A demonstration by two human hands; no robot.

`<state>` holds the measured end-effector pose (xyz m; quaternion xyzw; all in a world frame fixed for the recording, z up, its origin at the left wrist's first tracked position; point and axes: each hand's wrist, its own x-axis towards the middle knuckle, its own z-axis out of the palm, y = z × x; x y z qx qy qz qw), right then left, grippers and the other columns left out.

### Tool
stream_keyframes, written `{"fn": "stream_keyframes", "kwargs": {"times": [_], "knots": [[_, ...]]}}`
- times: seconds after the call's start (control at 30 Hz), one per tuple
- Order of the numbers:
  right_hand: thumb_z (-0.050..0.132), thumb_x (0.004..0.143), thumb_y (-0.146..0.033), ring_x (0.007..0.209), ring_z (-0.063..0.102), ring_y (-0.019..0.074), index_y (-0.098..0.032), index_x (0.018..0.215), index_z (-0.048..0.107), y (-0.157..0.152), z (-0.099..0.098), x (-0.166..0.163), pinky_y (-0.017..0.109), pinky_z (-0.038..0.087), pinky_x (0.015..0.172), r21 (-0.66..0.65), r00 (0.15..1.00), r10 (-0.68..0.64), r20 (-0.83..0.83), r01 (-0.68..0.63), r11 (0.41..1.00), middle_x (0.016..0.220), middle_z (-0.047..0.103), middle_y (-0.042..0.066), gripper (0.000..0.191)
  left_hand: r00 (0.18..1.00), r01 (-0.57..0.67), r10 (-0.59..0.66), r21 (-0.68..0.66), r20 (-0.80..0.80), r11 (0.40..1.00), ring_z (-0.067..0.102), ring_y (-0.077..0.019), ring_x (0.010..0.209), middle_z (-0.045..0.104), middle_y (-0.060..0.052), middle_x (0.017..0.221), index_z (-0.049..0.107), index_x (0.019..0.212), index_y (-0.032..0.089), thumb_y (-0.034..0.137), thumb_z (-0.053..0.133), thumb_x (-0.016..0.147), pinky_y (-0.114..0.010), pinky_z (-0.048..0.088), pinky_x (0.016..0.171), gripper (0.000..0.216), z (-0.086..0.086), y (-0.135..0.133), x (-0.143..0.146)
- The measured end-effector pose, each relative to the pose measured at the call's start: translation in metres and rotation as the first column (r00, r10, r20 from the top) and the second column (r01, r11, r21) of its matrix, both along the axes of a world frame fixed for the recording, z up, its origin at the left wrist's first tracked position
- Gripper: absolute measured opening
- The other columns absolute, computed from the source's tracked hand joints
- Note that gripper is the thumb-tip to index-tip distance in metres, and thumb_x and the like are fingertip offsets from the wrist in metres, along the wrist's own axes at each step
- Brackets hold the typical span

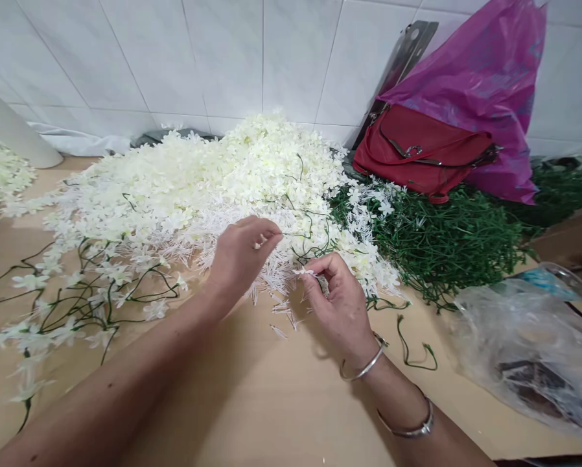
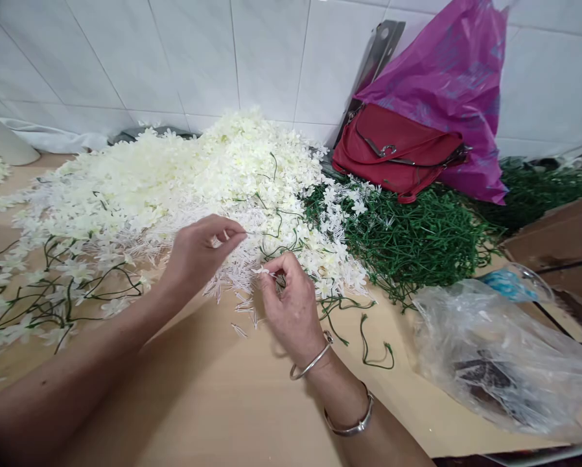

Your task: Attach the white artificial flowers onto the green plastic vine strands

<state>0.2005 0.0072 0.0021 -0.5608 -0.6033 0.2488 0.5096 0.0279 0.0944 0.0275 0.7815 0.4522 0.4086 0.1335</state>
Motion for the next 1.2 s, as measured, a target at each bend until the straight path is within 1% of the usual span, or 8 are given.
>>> {"fn": "stream_keyframes", "kwargs": {"times": [0.07, 0.13, 0.27, 0.4, 0.57, 0.73, 0.97, 1.2], "knots": [[0.059, 0.094, -0.022, 0.081, 0.061, 0.0190, -0.024, 0.090, 0.057, -0.001, -0.001, -0.001, 0.034, 0.045, 0.074, 0.016, 1.000, -0.003, -0.021, 0.004, 1.000, 0.086, 0.065, 0.000, 0.005, 0.980, -0.054, 0.072, -0.100, 0.187, 0.994, 0.062, -0.0157, 0.071, 0.074, 0.000, 0.081, 0.075, 0.085, 0.022, 0.021, 0.074, 0.092, -0.031, 0.047, 0.072, 0.007, 0.007, -0.005, -0.010], [0.060, 0.094, -0.022, 0.083, 0.062, 0.0190, -0.024, 0.090, 0.059, -0.002, -0.002, -0.002, 0.034, 0.046, 0.076, 0.031, 0.999, -0.001, -0.047, 0.003, 1.000, 0.086, 0.065, 0.000, 0.005, 0.922, -0.019, 0.108, -0.235, 0.372, 0.972, 0.065, -0.0156, 0.074, 0.075, -0.001, 0.083, 0.074, 0.084, 0.021, 0.027, 0.077, 0.091, -0.029, 0.050, 0.073, 0.009, 0.010, -0.012, -0.019], [0.065, 0.094, -0.024, 0.084, 0.063, 0.0183, -0.023, 0.090, 0.063, -0.003, 0.000, -0.005, 0.033, 0.047, 0.079, 0.003, 0.988, 0.046, -0.146, -0.046, 0.999, 0.088, 0.069, 0.001, 0.005, 0.712, 0.311, 0.112, -0.454, 0.694, 0.835, 0.070, -0.0144, 0.075, 0.078, -0.002, 0.088, 0.076, 0.089, 0.021, 0.037, 0.084, 0.086, -0.027, 0.055, 0.076, 0.018, 0.002, -0.029, -0.028], [0.072, 0.092, -0.030, 0.080, 0.063, 0.0169, -0.022, 0.090, 0.067, -0.004, 0.006, -0.007, 0.031, 0.049, 0.075, -0.062, 0.944, 0.132, -0.303, -0.158, 0.986, 0.085, 0.069, 0.001, 0.009, 0.557, 0.523, 0.193, -0.521, 0.808, 0.674, 0.071, -0.0108, 0.077, 0.078, -0.001, 0.090, 0.080, 0.092, 0.022, 0.035, 0.089, 0.082, -0.022, 0.056, 0.081, 0.019, -0.015, -0.043, -0.025], [0.073, 0.092, -0.028, 0.083, 0.064, 0.0165, -0.023, 0.090, 0.070, -0.003, 0.008, -0.007, 0.031, 0.051, 0.079, -0.026, 0.929, 0.163, -0.332, -0.181, 0.983, 0.087, 0.071, 0.001, 0.006, 0.488, 0.649, 0.180, -0.493, 0.854, 0.579, 0.070, -0.0113, 0.079, 0.079, -0.003, 0.093, 0.081, 0.085, 0.020, 0.034, 0.090, 0.081, -0.022, 0.056, 0.083, 0.018, -0.018, -0.051, -0.016], [0.074, 0.091, -0.024, 0.088, 0.067, 0.0176, -0.024, 0.088, 0.071, -0.001, 0.007, -0.008, 0.033, 0.054, 0.084, 0.006, 0.921, 0.189, -0.341, -0.199, 0.980, 0.090, 0.072, 0.002, 0.004, 0.440, 0.679, 0.217, -0.481, 0.871, 0.554, 0.071, -0.0137, 0.078, 0.077, -0.003, 0.084, 0.080, 0.083, 0.019, 0.032, 0.092, 0.078, -0.026, 0.057, 0.085, 0.018, -0.017, -0.053, -0.011], [0.075, 0.092, -0.022, 0.093, 0.069, 0.0156, -0.025, 0.089, 0.071, -0.002, 0.008, -0.011, 0.032, 0.056, 0.089, -0.004, 0.882, 0.199, -0.427, -0.222, 0.975, 0.096, 0.073, 0.001, 0.005, 0.426, 0.690, 0.190, -0.453, 0.885, 0.564, 0.073, -0.0134, 0.084, 0.079, -0.001, 0.083, 0.079, 0.084, 0.020, 0.031, 0.089, 0.082, -0.026, 0.056, 0.089, 0.015, -0.020, -0.058, -0.008], [0.079, 0.089, -0.034, 0.093, 0.071, 0.0176, -0.025, 0.087, 0.070, -0.001, 0.005, -0.009, 0.034, 0.060, 0.088, -0.065, 0.863, 0.187, -0.469, -0.245, 0.967, 0.098, 0.076, 0.002, 0.013, 0.412, 0.672, 0.220, -0.458, 0.884, 0.582, 0.075, -0.0144, 0.085, 0.079, -0.001, 0.084, 0.077, 0.086, 0.021, 0.030, 0.086, 0.086, -0.029, 0.056, 0.092, 0.013, -0.024, -0.060, -0.006]]}}
